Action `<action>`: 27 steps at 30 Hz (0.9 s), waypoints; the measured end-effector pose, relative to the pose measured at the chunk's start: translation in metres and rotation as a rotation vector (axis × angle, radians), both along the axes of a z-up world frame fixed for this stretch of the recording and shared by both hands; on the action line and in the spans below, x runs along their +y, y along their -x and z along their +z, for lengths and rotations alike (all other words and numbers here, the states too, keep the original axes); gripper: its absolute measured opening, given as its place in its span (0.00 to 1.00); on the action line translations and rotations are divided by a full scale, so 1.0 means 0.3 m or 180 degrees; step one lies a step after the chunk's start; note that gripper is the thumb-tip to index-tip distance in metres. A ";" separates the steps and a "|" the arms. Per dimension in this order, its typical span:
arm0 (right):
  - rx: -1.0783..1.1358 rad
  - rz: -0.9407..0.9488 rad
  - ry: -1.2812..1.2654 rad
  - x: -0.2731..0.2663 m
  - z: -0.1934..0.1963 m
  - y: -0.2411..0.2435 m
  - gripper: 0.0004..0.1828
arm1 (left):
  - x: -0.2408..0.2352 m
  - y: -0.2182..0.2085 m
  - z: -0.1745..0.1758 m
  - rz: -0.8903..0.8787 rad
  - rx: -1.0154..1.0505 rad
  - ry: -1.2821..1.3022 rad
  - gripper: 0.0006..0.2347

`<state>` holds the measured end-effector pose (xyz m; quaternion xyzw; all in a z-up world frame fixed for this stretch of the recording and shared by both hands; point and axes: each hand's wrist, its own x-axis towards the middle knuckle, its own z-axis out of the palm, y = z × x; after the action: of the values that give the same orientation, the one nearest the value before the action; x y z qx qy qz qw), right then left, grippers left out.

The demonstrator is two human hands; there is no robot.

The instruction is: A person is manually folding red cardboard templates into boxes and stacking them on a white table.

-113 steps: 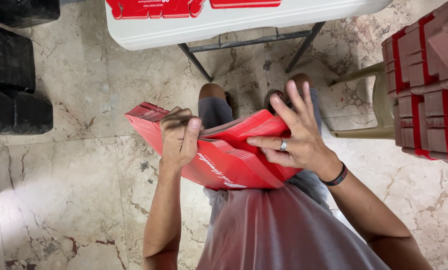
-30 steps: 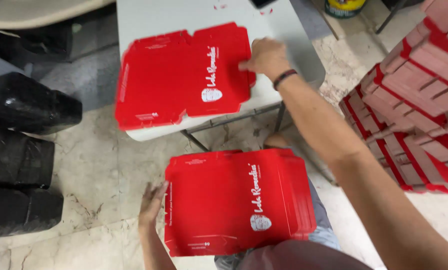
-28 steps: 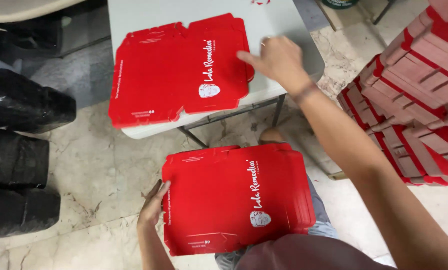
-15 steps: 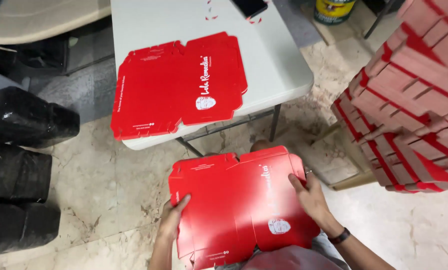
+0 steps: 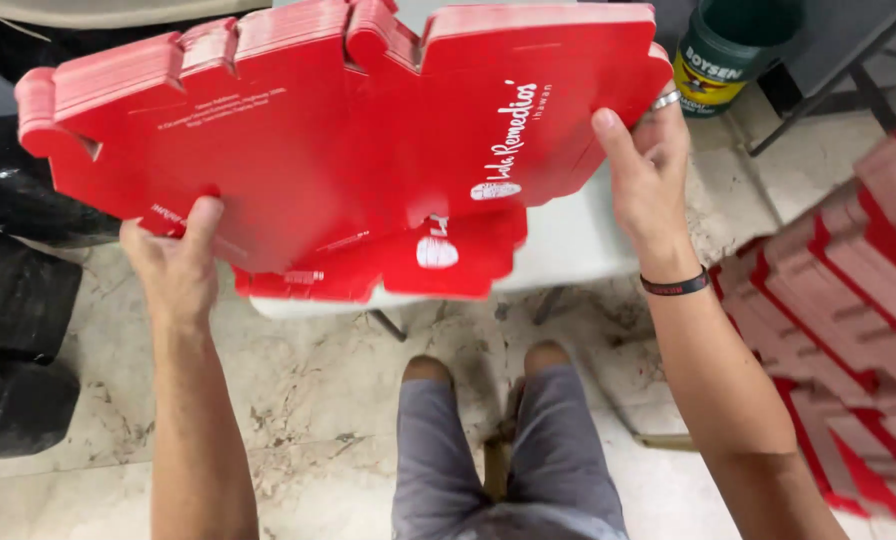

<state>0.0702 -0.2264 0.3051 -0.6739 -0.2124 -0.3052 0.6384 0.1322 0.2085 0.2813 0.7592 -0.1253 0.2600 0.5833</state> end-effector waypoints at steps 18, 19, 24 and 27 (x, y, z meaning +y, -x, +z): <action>0.1721 -0.1022 0.0269 0.078 0.196 -0.073 0.40 | -0.092 -0.089 0.022 -0.0851 0.0521 0.0083 0.32; 0.2093 -0.0940 0.0061 0.094 0.226 -0.069 0.43 | -0.129 -0.075 0.016 -0.0720 0.0595 0.0267 0.28; 0.1954 -0.0809 -0.0120 0.062 0.192 -0.080 0.39 | -0.056 -0.106 0.013 -0.0880 0.1491 -0.0087 0.30; 0.2137 -0.0758 -0.0548 0.069 0.210 -0.095 0.37 | -0.051 -0.143 0.058 -0.0800 0.1790 -0.0355 0.30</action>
<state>0.0987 -0.2057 0.3682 -0.7003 0.1154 -0.1558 0.6870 0.1752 0.1931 0.2988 0.8108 -0.0660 -0.0416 0.5801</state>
